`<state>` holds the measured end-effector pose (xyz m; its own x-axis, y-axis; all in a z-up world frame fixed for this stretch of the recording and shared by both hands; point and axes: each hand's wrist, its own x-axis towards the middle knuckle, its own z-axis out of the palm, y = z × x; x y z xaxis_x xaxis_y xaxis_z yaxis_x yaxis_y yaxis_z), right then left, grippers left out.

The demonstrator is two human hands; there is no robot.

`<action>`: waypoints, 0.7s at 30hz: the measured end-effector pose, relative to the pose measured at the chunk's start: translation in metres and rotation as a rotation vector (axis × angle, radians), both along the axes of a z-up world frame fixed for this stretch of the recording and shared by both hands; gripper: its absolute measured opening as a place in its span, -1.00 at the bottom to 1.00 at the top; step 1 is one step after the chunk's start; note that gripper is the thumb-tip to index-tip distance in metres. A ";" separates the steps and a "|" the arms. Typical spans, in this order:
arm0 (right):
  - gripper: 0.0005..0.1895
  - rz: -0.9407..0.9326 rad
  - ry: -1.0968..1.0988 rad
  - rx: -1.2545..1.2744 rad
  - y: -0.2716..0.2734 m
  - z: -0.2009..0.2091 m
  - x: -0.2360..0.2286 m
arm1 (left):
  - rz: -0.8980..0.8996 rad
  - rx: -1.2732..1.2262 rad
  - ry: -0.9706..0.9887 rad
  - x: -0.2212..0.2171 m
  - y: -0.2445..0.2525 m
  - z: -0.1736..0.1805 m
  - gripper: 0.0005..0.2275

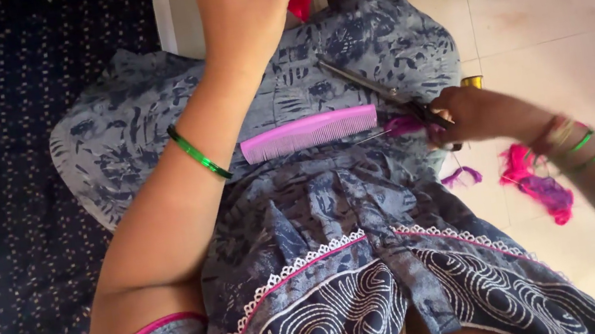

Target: Tying and trimming decorative tassels on the edge of a sari fabric.

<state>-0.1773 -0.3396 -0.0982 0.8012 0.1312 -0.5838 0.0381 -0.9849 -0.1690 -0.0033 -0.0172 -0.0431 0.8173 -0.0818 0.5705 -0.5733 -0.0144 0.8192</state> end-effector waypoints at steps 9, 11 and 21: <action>-0.68 -0.248 0.483 0.416 -0.060 0.004 0.056 | -0.077 -0.093 0.095 -0.004 0.000 0.001 -0.70; -0.68 -0.313 0.523 0.470 -0.073 -0.010 0.064 | -0.070 -0.097 0.110 -0.003 0.002 -0.005 -0.63; -0.51 -0.361 0.586 0.639 -0.078 -0.039 0.010 | 0.084 0.065 -0.196 -0.018 -0.001 0.036 -0.92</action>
